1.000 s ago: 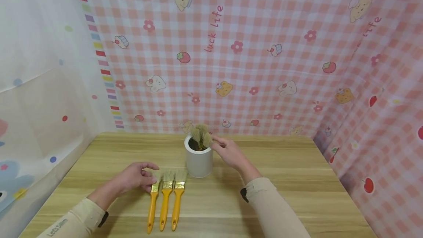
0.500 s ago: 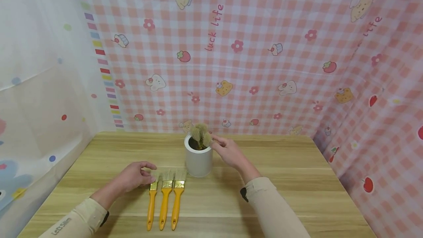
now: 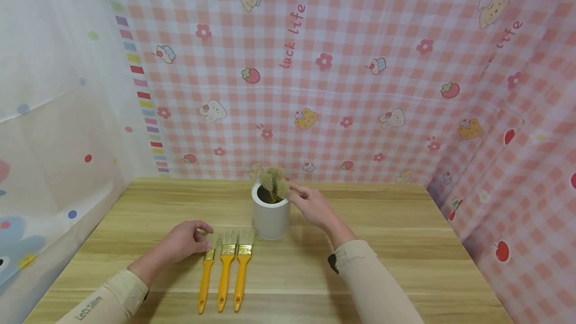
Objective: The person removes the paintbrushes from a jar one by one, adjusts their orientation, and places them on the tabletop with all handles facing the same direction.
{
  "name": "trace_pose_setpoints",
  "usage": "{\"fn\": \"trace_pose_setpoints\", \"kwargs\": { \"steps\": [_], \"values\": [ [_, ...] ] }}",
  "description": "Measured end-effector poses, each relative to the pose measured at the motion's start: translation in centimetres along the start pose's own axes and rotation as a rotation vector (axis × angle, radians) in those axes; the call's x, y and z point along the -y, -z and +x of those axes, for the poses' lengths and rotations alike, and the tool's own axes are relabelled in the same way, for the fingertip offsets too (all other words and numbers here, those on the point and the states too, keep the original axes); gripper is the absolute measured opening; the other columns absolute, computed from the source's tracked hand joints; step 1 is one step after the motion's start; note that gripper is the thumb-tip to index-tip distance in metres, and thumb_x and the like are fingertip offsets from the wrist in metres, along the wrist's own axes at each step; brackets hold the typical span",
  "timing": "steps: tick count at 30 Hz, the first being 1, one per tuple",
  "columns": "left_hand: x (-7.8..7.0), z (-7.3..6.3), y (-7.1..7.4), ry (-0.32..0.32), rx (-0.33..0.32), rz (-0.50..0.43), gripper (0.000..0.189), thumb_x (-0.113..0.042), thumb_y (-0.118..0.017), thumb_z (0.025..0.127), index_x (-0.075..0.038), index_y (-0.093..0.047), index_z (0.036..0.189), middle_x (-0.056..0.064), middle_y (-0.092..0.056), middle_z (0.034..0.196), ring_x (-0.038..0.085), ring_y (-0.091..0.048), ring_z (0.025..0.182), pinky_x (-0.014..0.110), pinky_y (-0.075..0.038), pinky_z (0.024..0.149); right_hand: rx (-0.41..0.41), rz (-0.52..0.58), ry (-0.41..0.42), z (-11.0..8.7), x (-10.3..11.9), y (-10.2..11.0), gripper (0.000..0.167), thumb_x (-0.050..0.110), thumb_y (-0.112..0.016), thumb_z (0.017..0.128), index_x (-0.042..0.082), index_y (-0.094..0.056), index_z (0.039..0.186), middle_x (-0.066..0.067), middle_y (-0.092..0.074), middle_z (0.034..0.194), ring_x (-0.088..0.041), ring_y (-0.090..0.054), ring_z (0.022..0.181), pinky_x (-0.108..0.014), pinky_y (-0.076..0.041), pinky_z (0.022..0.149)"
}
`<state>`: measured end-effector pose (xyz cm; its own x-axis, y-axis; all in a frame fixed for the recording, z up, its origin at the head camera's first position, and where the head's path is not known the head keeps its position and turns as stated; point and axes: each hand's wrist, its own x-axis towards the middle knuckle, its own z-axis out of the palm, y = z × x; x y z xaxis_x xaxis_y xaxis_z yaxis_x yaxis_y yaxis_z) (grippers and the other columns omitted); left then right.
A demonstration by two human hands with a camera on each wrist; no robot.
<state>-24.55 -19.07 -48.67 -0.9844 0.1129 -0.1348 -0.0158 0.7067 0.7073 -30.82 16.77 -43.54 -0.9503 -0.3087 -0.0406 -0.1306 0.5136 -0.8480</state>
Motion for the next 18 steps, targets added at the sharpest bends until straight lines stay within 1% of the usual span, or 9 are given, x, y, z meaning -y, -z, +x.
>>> {"fn": "trace_pose_setpoints", "kwargs": {
  "steps": [4,9,18],
  "values": [
    [-0.05,-0.15,0.06,-0.002,0.0,-0.002,0.037,-0.008,-0.085,0.09,0.001,-0.07,0.123,0.006,-0.067,0.088,0.016,-0.056,0.075,0.03,-0.048,0.068,0.002,0.009,-0.018,-0.13,0.19,-0.04,0.062,0.052,-0.054,0.109,0.022,-0.047,0.163,-0.014,-0.049,0.166,-0.042,-0.044,0.155,-0.065,-0.037,0.125],
    [0.1,-0.14,-0.09,0.009,-0.007,0.001,0.04,-0.009,-0.086,0.09,0.0,-0.07,0.125,0.006,-0.067,0.089,0.017,-0.057,0.077,0.03,-0.049,0.068,0.008,0.025,-0.027,-0.22,0.27,-0.13,0.063,0.052,-0.054,0.109,0.021,-0.046,0.164,-0.013,-0.048,0.167,-0.041,-0.044,0.155,-0.065,-0.036,0.125],
    [0.0,-0.1,-0.36,-0.002,-0.038,0.027,0.043,-0.013,-0.087,0.09,0.002,-0.069,0.125,0.005,-0.067,0.088,0.016,-0.057,0.077,0.03,-0.049,0.069,0.005,0.029,-0.028,-0.1,0.15,-0.1,0.064,0.052,-0.053,0.109,0.02,-0.045,0.164,-0.015,-0.049,0.166,-0.041,-0.044,0.155,-0.065,-0.037,0.125]
  ]
}}
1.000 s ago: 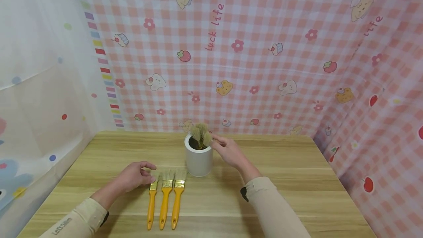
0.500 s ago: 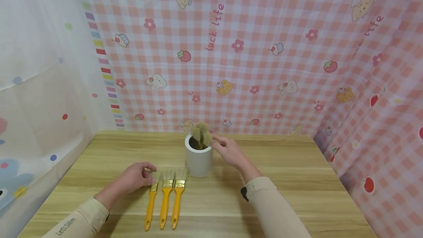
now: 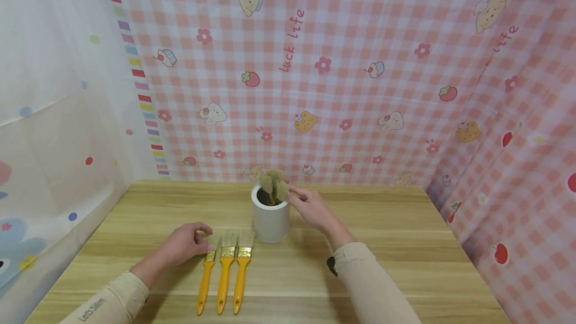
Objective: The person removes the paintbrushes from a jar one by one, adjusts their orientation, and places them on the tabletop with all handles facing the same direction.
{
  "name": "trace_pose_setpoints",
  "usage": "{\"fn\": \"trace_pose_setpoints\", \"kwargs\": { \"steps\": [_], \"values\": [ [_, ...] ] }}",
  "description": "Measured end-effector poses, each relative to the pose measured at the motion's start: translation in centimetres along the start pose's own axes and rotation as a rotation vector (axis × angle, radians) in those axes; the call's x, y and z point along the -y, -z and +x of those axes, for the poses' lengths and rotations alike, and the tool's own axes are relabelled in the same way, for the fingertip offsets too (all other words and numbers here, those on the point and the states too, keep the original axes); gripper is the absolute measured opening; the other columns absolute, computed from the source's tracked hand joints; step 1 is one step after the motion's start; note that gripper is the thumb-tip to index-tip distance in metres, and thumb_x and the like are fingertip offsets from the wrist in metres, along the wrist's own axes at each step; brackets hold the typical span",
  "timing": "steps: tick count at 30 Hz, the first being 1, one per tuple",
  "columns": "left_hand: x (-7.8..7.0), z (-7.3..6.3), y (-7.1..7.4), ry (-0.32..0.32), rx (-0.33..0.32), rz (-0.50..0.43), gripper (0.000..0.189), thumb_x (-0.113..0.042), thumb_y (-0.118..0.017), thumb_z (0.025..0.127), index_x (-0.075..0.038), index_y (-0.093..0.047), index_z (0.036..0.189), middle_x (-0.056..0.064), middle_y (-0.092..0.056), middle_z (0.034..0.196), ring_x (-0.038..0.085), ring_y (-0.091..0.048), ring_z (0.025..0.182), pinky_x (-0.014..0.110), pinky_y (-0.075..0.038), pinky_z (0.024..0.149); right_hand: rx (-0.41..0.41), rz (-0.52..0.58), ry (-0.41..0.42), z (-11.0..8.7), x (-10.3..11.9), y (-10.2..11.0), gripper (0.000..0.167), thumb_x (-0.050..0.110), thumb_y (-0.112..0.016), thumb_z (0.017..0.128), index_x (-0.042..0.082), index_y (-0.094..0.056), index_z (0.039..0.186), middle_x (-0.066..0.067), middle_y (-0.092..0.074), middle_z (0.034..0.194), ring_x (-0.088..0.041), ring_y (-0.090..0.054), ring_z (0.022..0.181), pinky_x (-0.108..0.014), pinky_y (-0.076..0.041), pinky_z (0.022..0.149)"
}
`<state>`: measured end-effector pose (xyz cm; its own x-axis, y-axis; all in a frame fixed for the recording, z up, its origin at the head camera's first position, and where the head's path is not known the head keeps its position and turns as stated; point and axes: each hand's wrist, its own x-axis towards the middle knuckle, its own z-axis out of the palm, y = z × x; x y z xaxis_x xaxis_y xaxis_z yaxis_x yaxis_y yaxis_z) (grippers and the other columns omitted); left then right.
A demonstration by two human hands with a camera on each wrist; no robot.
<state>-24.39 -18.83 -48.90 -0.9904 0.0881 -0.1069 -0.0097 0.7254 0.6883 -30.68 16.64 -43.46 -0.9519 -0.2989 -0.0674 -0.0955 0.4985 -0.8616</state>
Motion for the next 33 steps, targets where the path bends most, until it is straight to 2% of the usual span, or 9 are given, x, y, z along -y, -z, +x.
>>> {"fn": "trace_pose_setpoints", "kwargs": {
  "steps": [9,13,16,20,25,29,31,33],
  "values": [
    [0.0,0.1,-0.2,0.009,0.004,-0.015,0.048,-0.019,-0.087,0.091,0.004,-0.067,0.128,0.008,-0.072,0.094,0.017,-0.062,0.082,0.033,-0.054,0.073,-0.015,-0.01,-0.012,-0.3,-0.4,0.1,0.065,0.053,-0.054,0.109,0.021,-0.046,0.164,-0.015,-0.05,0.165,-0.042,-0.046,0.154,-0.065,-0.037,0.124],
    [-0.1,0.3,-0.1,0.019,0.006,-0.036,0.046,-0.023,-0.083,0.095,0.004,-0.067,0.128,0.01,-0.075,0.1,0.019,-0.067,0.088,0.039,-0.059,0.078,-0.017,-0.014,-0.003,-0.4,-0.3,0.2,0.066,0.053,-0.054,0.109,0.018,-0.045,0.164,-0.017,-0.05,0.164,-0.043,-0.047,0.153,-0.065,-0.038,0.124],
    [-0.7,0.8,-0.1,0.013,-0.005,-0.031,0.046,-0.028,-0.079,0.099,0.003,-0.067,0.13,0.012,-0.076,0.104,0.019,-0.069,0.089,0.039,-0.059,0.078,-0.014,-0.022,0.012,-0.4,-0.4,0.3,0.067,0.053,-0.053,0.109,0.017,-0.044,0.164,-0.019,-0.05,0.164,-0.043,-0.047,0.152,-0.065,-0.039,0.123],
    [-3.3,2.0,-0.1,-0.038,-0.057,-0.03,0.048,-0.038,-0.074,0.102,-0.004,-0.067,0.135,0.013,-0.075,0.117,0.022,-0.069,0.096,0.039,-0.06,0.08,-0.017,-0.024,0.016,-0.4,-0.6,0.5,0.064,0.052,-0.052,0.11,0.019,-0.045,0.164,-0.018,-0.051,0.164,-0.043,-0.048,0.152,-0.065,-0.04,0.122],
    [-8.0,3.8,-0.4,-0.117,-0.104,-0.095,0.056,-0.051,-0.072,0.101,-0.017,-0.066,0.145,0.014,-0.068,0.145,0.034,-0.067,0.125,0.051,-0.06,0.094,-0.02,-0.021,0.005,-0.4,-0.5,0.5,0.063,0.054,-0.053,0.109,0.023,-0.046,0.163,-0.015,-0.054,0.162,-0.041,-0.051,0.15,-0.064,-0.041,0.122],
    [-11.0,4.8,-0.9,-0.163,-0.117,-0.149,0.063,-0.048,-0.078,0.097,-0.018,-0.062,0.151,0.015,-0.059,0.157,0.042,-0.059,0.14,0.059,-0.055,0.108,-0.014,-0.031,0.016,-0.3,-0.3,0.3,0.064,0.056,-0.053,0.108,0.024,-0.046,0.163,-0.015,-0.055,0.161,-0.04,-0.056,0.145,-0.064,-0.043,0.12],
    [-11.9,5.2,-1.1,-0.17,-0.126,-0.16,0.066,-0.044,-0.08,0.096,-0.016,-0.06,0.152,0.014,-0.053,0.162,0.044,-0.054,0.145,0.06,-0.051,0.113,-0.016,-0.034,0.026,-0.1,-0.2,0.2,0.063,0.055,-0.053,0.108,0.024,-0.047,0.163,-0.014,-0.057,0.16,-0.04,-0.058,0.144,-0.063,-0.044,0.12],
    [-12.5,5.5,-1.3,-0.15,-0.128,-0.18,0.067,-0.042,-0.082,0.095,-0.015,-0.059,0.153,0.013,-0.049,0.165,0.043,-0.049,0.15,0.06,-0.047,0.118,-0.019,-0.035,0.034,0.0,-0.3,0.0,0.061,0.054,-0.053,0.108,0.025,-0.048,0.162,-0.014,-0.058,0.158,-0.039,-0.059,0.143,-0.063,-0.045,0.119]
  ]
}}
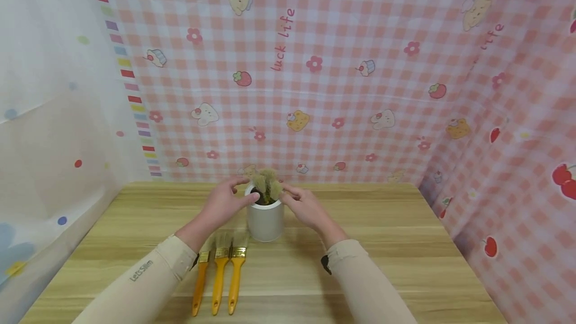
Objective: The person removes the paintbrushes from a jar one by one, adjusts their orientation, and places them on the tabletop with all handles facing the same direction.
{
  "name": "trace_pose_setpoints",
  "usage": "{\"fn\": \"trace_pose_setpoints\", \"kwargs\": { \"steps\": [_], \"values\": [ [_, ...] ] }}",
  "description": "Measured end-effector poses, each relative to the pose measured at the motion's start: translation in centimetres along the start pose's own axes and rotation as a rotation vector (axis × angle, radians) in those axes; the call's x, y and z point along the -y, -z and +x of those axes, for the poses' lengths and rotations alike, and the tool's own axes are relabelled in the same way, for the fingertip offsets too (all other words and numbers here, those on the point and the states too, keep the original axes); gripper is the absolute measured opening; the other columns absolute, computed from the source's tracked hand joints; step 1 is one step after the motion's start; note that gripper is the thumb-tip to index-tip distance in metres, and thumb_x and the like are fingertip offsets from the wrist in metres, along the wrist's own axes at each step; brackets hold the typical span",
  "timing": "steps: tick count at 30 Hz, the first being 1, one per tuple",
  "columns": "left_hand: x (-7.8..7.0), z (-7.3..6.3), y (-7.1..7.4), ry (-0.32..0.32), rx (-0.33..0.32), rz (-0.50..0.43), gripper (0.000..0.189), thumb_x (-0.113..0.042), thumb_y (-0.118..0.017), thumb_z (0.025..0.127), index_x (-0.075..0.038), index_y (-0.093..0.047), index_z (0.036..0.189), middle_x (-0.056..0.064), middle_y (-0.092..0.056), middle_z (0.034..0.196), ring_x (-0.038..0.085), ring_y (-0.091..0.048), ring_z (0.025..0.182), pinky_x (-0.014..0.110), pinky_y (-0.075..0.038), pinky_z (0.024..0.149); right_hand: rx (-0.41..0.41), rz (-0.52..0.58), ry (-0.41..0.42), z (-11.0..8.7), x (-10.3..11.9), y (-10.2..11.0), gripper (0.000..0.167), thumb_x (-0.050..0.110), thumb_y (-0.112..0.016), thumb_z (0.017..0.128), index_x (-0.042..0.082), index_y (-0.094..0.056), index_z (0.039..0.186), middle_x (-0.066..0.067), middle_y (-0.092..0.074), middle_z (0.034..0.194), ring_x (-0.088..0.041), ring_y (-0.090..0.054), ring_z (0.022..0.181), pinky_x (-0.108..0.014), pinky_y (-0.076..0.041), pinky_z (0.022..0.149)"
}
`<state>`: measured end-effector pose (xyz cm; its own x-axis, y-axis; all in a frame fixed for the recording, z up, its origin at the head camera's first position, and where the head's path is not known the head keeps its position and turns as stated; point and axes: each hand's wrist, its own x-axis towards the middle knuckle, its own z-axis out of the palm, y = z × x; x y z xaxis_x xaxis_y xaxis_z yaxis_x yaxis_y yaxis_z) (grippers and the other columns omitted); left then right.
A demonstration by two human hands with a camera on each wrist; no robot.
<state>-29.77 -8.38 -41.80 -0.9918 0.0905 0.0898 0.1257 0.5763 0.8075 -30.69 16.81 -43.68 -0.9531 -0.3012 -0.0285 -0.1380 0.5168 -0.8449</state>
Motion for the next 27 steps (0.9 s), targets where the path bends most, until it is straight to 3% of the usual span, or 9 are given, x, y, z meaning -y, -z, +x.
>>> {"fn": "trace_pose_setpoints", "kwargs": {
  "steps": [5,11,19,27],
  "values": [
    [-0.5,0.6,-0.2,0.097,0.003,-0.043,0.067,-0.042,-0.084,0.094,-0.016,-0.061,0.152,0.014,-0.044,0.168,0.042,-0.041,0.156,0.062,-0.045,0.12,0.004,0.006,0.017,0.1,0.1,-0.3,0.058,0.052,-0.053,0.109,0.028,-0.05,0.161,-0.014,-0.062,0.154,-0.038,-0.06,0.142,-0.063,-0.045,0.119],
    [-1.0,1.3,-0.3,0.162,0.002,-0.033,0.069,-0.046,-0.086,0.091,-0.016,-0.064,0.149,0.017,-0.044,0.168,0.043,-0.048,0.15,0.06,-0.05,0.114,0.007,0.013,0.016,0.1,0.3,-0.3,0.059,0.052,-0.053,0.109,0.026,-0.049,0.162,-0.015,-0.061,0.155,-0.039,-0.059,0.143,-0.064,-0.044,0.12],
    [-1.6,1.4,-1.2,0.187,-0.031,-0.037,0.071,-0.043,-0.087,0.09,-0.012,-0.061,0.149,0.018,-0.057,0.158,0.04,-0.061,0.138,0.057,-0.056,0.107,0.02,0.028,0.005,0.1,0.0,-0.3,0.063,0.054,-0.052,0.109,0.024,-0.046,0.164,-0.015,-0.057,0.159,-0.039,-0.059,0.143,-0.065,-0.044,0.12],
    [-1.5,1.1,-1.5,0.172,-0.043,-0.073,0.067,-0.04,-0.088,0.09,-0.01,-0.063,0.144,0.018,-0.057,0.157,0.04,-0.06,0.138,0.057,-0.056,0.107,0.018,0.046,0.011,0.0,-0.1,-0.2,0.058,0.048,-0.05,0.11,0.024,-0.046,0.163,-0.014,-0.061,0.155,-0.039,-0.06,0.142,-0.064,-0.044,0.12]
  ]
}}
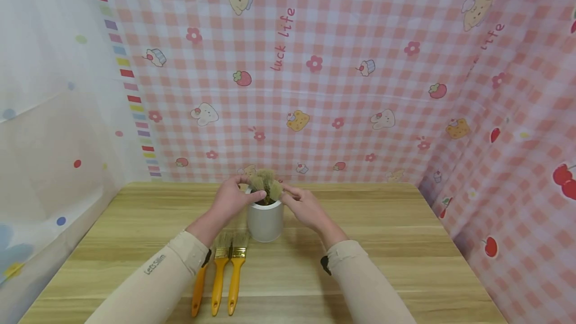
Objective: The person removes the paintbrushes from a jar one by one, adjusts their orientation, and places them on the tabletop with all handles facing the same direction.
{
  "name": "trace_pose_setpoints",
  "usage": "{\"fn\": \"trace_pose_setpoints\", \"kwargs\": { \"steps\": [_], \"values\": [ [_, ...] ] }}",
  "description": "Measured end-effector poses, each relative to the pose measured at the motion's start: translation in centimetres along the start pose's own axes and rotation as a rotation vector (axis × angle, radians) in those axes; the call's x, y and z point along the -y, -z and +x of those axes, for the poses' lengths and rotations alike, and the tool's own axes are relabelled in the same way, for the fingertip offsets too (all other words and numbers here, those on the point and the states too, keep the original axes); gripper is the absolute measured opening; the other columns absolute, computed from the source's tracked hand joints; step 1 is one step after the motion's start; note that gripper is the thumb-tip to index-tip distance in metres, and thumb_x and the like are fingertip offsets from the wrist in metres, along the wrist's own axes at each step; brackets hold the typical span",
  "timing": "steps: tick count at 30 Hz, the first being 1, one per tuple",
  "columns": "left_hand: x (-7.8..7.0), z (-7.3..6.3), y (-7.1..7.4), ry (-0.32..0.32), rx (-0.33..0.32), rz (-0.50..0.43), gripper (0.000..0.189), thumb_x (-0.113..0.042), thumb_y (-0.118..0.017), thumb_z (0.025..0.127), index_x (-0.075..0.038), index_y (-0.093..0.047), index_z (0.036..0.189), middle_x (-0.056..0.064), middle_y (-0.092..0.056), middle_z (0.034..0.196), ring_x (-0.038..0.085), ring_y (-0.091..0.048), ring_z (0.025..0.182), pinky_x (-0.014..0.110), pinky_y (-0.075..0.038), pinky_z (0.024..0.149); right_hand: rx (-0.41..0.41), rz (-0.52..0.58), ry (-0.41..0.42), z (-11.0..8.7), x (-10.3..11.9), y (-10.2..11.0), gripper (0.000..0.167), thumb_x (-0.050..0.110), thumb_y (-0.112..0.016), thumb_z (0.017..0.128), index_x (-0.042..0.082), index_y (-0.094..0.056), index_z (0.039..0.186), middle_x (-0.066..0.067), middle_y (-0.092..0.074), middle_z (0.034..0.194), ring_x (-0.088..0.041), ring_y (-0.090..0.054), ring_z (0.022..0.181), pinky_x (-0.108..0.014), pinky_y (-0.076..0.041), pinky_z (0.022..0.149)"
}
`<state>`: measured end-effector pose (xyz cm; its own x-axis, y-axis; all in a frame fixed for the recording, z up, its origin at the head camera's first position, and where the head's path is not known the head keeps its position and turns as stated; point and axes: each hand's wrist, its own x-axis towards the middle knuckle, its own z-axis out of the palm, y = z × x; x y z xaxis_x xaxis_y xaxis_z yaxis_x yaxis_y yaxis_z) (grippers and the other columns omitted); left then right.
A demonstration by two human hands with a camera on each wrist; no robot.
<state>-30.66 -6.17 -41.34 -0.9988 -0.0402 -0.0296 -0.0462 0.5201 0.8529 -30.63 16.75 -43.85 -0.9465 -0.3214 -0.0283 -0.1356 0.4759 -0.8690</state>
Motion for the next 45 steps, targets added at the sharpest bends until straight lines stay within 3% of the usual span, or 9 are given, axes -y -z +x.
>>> {"fn": "trace_pose_setpoints", "kwargs": {
  "steps": [8,15,18,22,26,31,37,42,45],
  "values": [
    [0.4,-0.1,0.2,-0.07,-0.033,0.064,0.056,-0.035,-0.091,0.087,-0.008,-0.072,0.131,0.013,-0.069,0.14,0.037,-0.063,0.132,0.054,-0.057,0.105,-0.001,0.014,0.02,0.0,-0.1,0.0,0.055,0.045,-0.051,0.112,0.022,-0.05,0.161,-0.014,-0.064,0.152,-0.038,-0.061,0.141,-0.061,-0.045,0.12],
    [0.4,-0.3,0.6,-0.143,-0.054,0.047,0.031,-0.033,-0.089,0.089,-0.009,-0.077,0.103,0.01,-0.075,0.122,0.033,-0.068,0.117,0.048,-0.059,0.095,-0.005,0.005,0.015,0.1,-0.1,0.0,0.057,0.046,-0.051,0.112,0.021,-0.048,0.162,-0.015,-0.06,0.156,-0.04,-0.06,0.141,-0.061,-0.045,0.119],
    [0.2,-0.4,0.9,-0.175,-0.019,0.007,0.027,-0.03,-0.087,0.092,-0.01,-0.078,0.108,0.01,-0.076,0.124,0.033,-0.069,0.118,0.049,-0.06,0.096,0.002,0.016,0.002,0.0,0.0,0.0,0.058,0.048,-0.052,0.111,0.022,-0.047,0.163,-0.014,-0.056,0.161,-0.039,-0.059,0.143,-0.061,-0.044,0.121],
    [-0.2,-0.6,1.5,-0.199,0.043,-0.011,0.037,-0.028,-0.083,0.096,-0.012,-0.074,0.128,0.014,-0.076,0.125,0.032,-0.071,0.117,0.049,-0.062,0.095,0.011,0.038,-0.013,0.0,0.0,0.0,0.061,0.049,-0.052,0.111,0.021,-0.044,0.164,-0.011,-0.049,0.166,-0.04,-0.056,0.145,-0.062,-0.041,0.123],
    [-0.9,-0.5,2.4,-0.209,0.044,-0.024,0.04,-0.028,-0.08,0.098,-0.012,-0.073,0.134,0.016,-0.078,0.121,0.032,-0.074,0.114,0.048,-0.063,0.094,0.017,0.048,-0.012,-0.1,0.1,0.0,0.062,0.049,-0.052,0.111,0.019,-0.044,0.165,-0.009,-0.046,0.169,-0.041,-0.055,0.146,-0.062,-0.041,0.123],
    [-1.5,-0.1,3.8,-0.238,-0.038,-0.081,0.039,-0.027,-0.08,0.099,-0.016,-0.072,0.136,0.014,-0.079,0.116,0.029,-0.075,0.109,0.043,-0.063,0.09,0.018,0.033,-0.004,0.0,0.1,0.1,0.062,0.048,-0.052,0.111,0.017,-0.043,0.165,-0.013,-0.046,0.168,-0.043,-0.056,0.145,-0.062,-0.042,0.122],
    [-1.8,0.4,6.5,-0.24,-0.107,-0.291,0.045,-0.024,-0.075,0.103,-0.025,-0.063,0.147,0.016,-0.078,0.116,0.025,-0.079,0.098,0.03,-0.061,0.076,0.022,0.033,-0.004,-0.2,0.5,0.1,0.063,0.048,-0.052,0.111,0.017,-0.043,0.165,-0.014,-0.046,0.168,-0.044,-0.056,0.144,-0.063,-0.041,0.122],
    [-1.6,0.8,9.3,-0.212,-0.089,-0.401,0.048,-0.019,-0.072,0.104,-0.02,-0.059,0.151,0.012,-0.078,0.112,0.012,-0.078,0.084,0.024,-0.061,0.075,0.019,0.036,-0.011,-0.2,0.4,0.0,0.063,0.048,-0.051,0.112,0.018,-0.041,0.166,-0.016,-0.047,0.167,-0.045,-0.056,0.145,-0.063,-0.041,0.122],
    [-1.1,0.7,11.3,-0.184,-0.019,-0.434,0.048,-0.014,-0.07,0.105,-0.014,-0.059,0.152,0.006,-0.078,0.106,0.01,-0.076,0.08,0.027,-0.064,0.084,0.014,0.038,-0.014,-0.2,0.3,-0.1,0.063,0.048,-0.051,0.112,0.017,-0.041,0.166,-0.016,-0.047,0.167,-0.045,-0.056,0.144,-0.064,-0.041,0.122]
  ]
}}
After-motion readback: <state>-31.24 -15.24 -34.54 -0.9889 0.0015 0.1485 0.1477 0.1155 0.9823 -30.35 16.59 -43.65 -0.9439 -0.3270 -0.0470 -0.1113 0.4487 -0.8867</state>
